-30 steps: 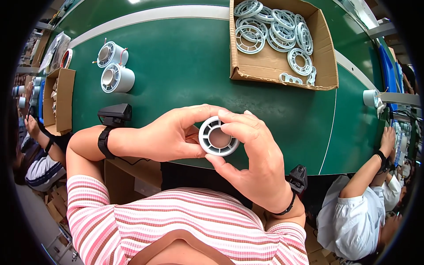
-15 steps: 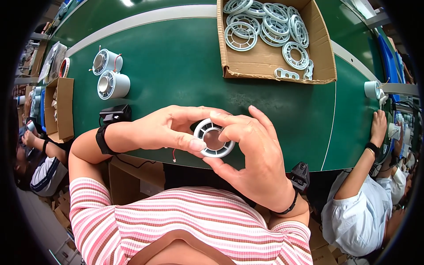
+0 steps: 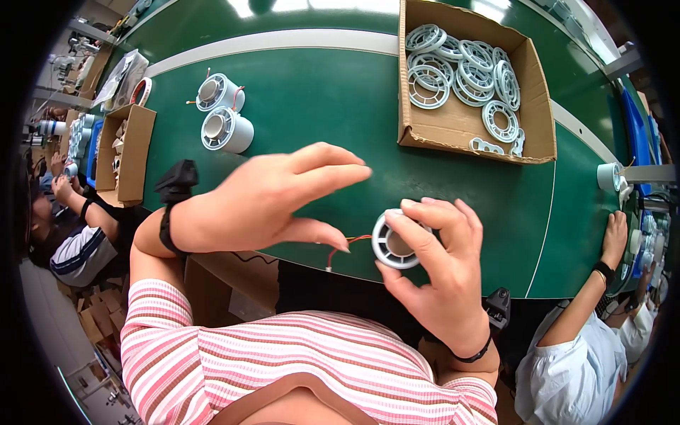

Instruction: The person assembles components by hand, threading a motor's wires through a plastic housing and pressing the motor into place. They then snap a plastic ring onto the housing and set the completed assembly on the table, repeating the process several times.

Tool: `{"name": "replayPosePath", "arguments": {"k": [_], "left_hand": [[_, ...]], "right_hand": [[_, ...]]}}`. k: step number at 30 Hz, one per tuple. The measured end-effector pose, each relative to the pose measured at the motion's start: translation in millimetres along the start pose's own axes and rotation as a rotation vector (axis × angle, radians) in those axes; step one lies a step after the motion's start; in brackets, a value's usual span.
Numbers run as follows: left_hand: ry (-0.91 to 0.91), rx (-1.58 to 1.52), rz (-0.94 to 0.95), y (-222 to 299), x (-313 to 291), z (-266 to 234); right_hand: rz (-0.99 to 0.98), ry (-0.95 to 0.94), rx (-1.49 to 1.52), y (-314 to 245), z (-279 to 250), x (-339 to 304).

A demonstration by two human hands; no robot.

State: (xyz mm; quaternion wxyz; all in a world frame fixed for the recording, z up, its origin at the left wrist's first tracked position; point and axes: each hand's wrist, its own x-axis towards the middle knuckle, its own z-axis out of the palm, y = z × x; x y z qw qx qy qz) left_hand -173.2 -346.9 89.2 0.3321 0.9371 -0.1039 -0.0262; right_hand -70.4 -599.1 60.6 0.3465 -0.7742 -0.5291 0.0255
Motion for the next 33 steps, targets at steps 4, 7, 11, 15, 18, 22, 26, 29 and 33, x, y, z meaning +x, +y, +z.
{"name": "replayPosePath", "arguments": {"k": [4, 7, 11, 15, 18, 22, 26, 29, 33], "left_hand": [[0.042, 0.743, -0.19, -1, -29, -40], [0.117, 0.906, -0.259, -15, -46, -46], [0.035, 1.03, -0.259, -30, -53, -54], [-0.045, 0.966, -0.183, -32, -42, -60], [-0.02, 0.674, -0.144, -14, -17, -55], [0.018, 0.518, -0.022, 2, 15, -27], [0.095, 0.45, 0.146, -11, 31, 1], [0.134, 0.348, 0.162, -19, 35, 6], [0.172, 0.393, 0.208, -33, 37, 6]], "right_hand": [[0.172, 0.023, -0.13, 21, -37, -16], [0.402, 0.18, -0.106, 52, -60, -22], [0.44, 0.356, -0.428, 80, -81, -16], [0.178, 0.315, -0.419, 93, -86, 37], [0.171, 0.169, -0.339, 114, -76, 82], [0.238, -0.074, -0.388, 120, -63, 111], [0.256, -0.162, -0.491, 108, -69, 112], [0.173, 0.043, -0.412, 87, -75, 98], [0.08, 0.081, -0.024, 36, -91, 60]]}}
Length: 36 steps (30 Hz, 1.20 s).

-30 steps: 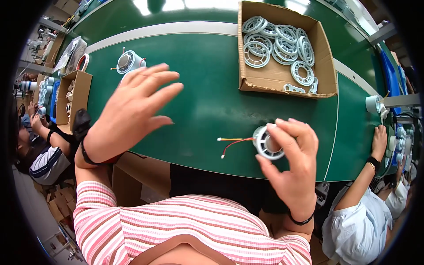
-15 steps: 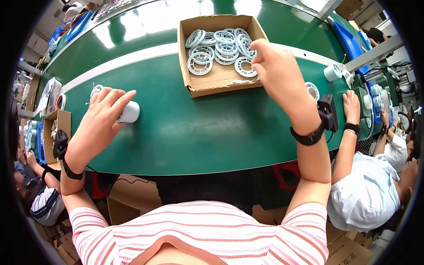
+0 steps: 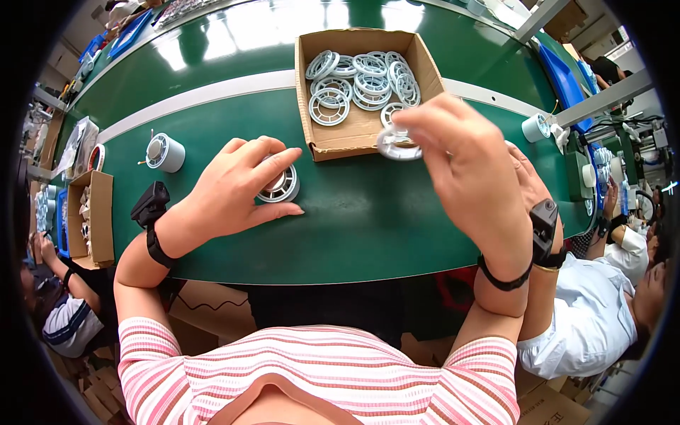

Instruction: The person assembles components by hand, threading a motor's wires through a plastic housing and pressing the motor into place. They then snap a plastic ring onto the housing and set the completed assembly on the table, repeating the process several times.

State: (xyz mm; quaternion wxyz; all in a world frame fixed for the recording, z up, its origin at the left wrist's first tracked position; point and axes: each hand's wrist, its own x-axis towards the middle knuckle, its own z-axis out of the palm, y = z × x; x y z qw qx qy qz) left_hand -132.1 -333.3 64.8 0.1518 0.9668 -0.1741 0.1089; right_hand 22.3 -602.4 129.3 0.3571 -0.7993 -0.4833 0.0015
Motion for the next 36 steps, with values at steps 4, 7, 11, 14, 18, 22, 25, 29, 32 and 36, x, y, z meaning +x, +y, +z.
{"name": "replayPosePath", "arguments": {"k": [4, 7, 11, 14, 18, 22, 25, 29, 32, 36], "left_hand": [[-0.138, -0.046, 0.073, -7, 2, -9], [-0.192, -0.261, 0.018, -10, 2, -12], [-0.166, -0.526, -0.129, -20, -7, 1], [-0.182, -0.686, -0.234, -16, -11, 9], [-0.245, -1.057, -0.431, -1, -11, 17], [-0.212, -1.337, -0.502, 23, -11, 31], [-0.185, -1.434, -0.508, 36, -9, 35], [-0.199, -1.449, -0.539, 40, -8, 35], [-0.228, -1.402, -0.557, 41, -9, 36], [-0.19, -1.371, -0.49, 40, -10, 41]], "right_hand": [[0.014, -0.413, 0.198, 6, 29, -27], [-0.168, -0.37, 0.07, 19, 60, -36], [0.153, -0.099, 0.117, -4, 70, -59], [0.194, -0.057, 0.095, -6, 82, -80], [0.188, -0.011, 0.11, 4, 92, -96], [0.181, 0.119, 0.384, -6, 100, -88], [0.146, 0.14, 0.479, -25, 99, -76], [0.033, 0.06, 0.364, -36, 100, -60], [0.005, 0.028, 0.241, -37, 102, -58], [0.008, 0.045, 0.341, -38, 105, -57]]}}
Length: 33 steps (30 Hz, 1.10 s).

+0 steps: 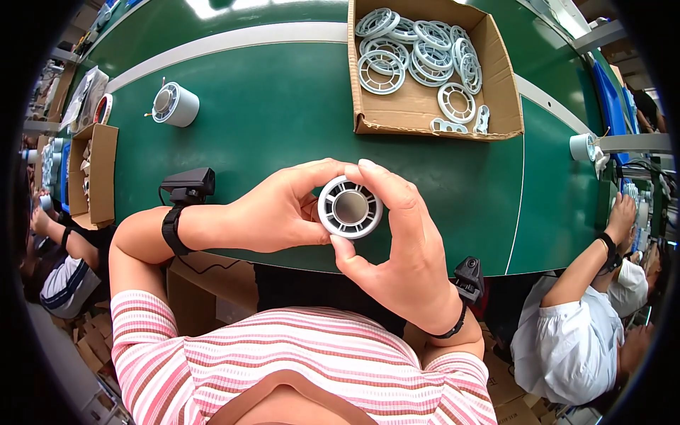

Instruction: The person assembles components by hand, threading a motor's wires through a plastic housing and pressing the motor into place. They then snap a plastic ring onto the housing and set the completed assembly on the table, repeating the process several times.

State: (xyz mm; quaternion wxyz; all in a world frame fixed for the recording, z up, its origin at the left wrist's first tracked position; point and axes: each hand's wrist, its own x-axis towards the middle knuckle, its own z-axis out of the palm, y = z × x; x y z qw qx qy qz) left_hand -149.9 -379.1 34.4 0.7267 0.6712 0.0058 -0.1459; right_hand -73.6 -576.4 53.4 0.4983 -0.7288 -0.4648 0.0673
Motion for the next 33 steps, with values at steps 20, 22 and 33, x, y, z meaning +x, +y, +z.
{"name": "replayPosePath", "arguments": {"k": [20, 22, 33], "left_hand": [[-0.156, -0.545, -0.431, 24, 7, -24], [-0.161, -0.507, -0.372, 18, 6, -25], [0.317, 1.61, 0.277, 77, -39, -83]], "right_hand": [[0.028, -0.112, 0.04, 12, -9, 0], [0.014, -0.118, 0.009, 11, -9, 2], [-0.036, -0.002, -0.539, 10, -35, -16]]}}
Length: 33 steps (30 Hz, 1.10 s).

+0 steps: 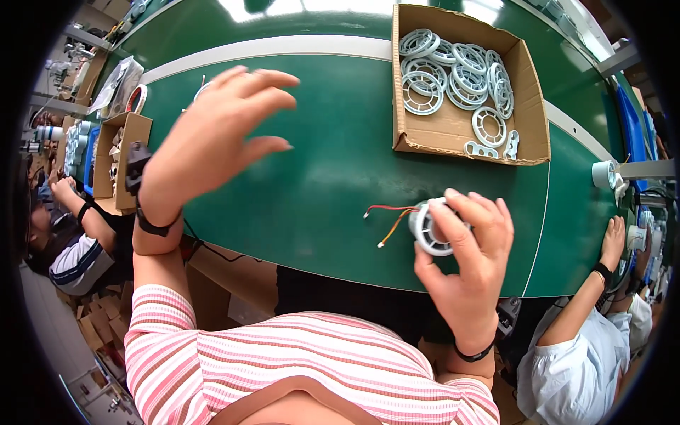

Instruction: The person assembles components by hand, threading a motor's wires through a plastic housing and pressing the motor into place. They then snap a plastic ring onto the housing and set the completed assembly on the table, repeating the process several times.

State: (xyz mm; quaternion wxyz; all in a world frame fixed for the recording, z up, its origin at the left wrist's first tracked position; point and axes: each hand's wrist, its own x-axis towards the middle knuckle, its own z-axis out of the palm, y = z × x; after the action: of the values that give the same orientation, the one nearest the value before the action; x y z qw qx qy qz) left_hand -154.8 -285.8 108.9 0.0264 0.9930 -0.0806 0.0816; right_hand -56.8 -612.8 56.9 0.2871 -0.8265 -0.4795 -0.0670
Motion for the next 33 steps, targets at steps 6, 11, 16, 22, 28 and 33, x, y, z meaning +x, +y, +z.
{"name": "replayPosePath", "arguments": {"k": [6, 11, 16, 22, 28, 33], "left_hand": [[-0.205, -0.008, -0.479, -64, -48, -12], [-0.174, -0.028, -0.357, -26, -24, -9], [-0.133, -0.345, 0.02, 46, 17, 21], [0.04, -0.435, 0.152, 61, 20, 53], [0.026, -0.566, 0.114, 54, 10, 55], [-0.231, -0.778, 0.021, 52, 18, 34]], "right_hand": [[0.19, 0.245, -0.288, 54, -33, 2], [0.057, 0.238, -0.147, 71, -50, 50], [0.042, 0.028, -0.043, 89, -12, 133], [-0.03, -0.172, -0.233, 104, 10, 155], [-0.05, 0.015, 0.04, 54, -28, 115], [-0.098, -0.086, 0.182, 5, -36, 41]]}}
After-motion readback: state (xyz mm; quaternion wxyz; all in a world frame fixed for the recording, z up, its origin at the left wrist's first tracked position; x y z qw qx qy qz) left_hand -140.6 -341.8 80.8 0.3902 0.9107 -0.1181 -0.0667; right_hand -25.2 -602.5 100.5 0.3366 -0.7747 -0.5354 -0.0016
